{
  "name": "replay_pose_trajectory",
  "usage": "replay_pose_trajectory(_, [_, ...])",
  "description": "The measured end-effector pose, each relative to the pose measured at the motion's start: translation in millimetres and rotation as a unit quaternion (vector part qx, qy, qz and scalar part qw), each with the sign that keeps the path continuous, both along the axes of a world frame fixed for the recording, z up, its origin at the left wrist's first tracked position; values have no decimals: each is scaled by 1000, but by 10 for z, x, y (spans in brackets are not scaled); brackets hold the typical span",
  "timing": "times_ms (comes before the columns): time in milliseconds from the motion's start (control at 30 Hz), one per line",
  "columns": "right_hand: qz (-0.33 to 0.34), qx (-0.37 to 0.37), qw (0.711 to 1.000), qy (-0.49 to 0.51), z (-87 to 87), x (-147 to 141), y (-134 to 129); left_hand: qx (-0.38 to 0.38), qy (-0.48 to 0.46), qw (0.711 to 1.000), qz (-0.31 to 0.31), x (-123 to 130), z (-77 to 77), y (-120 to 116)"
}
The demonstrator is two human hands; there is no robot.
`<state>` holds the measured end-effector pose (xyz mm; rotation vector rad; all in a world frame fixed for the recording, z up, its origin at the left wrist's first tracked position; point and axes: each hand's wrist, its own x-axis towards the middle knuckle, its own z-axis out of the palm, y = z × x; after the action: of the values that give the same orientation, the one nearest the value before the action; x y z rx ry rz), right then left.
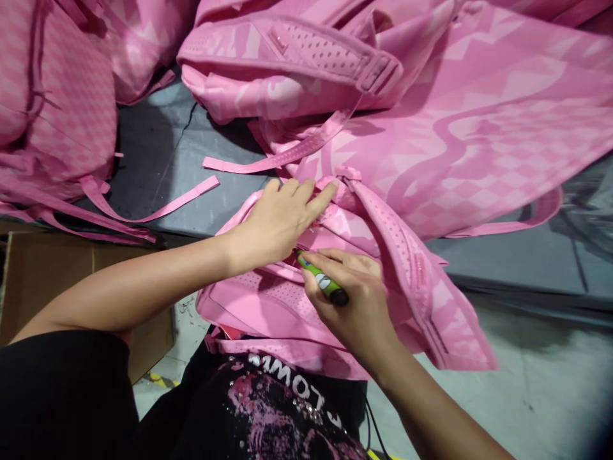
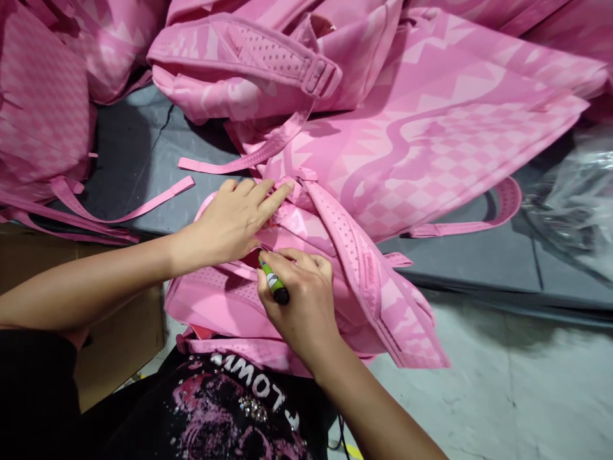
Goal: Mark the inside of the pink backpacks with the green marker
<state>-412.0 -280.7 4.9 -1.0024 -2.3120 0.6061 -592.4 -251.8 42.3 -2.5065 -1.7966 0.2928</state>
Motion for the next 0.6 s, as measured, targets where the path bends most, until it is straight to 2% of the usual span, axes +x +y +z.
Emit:
replay_pose_trajectory(533, [-31, -14, 999, 15, -19, 60, 19, -20, 15, 1000, 13, 48, 18, 18])
replay_pose_trajectory(600, [-20, -8, 1000, 23, -30, 41, 15, -24, 13, 999, 16, 53, 24, 20])
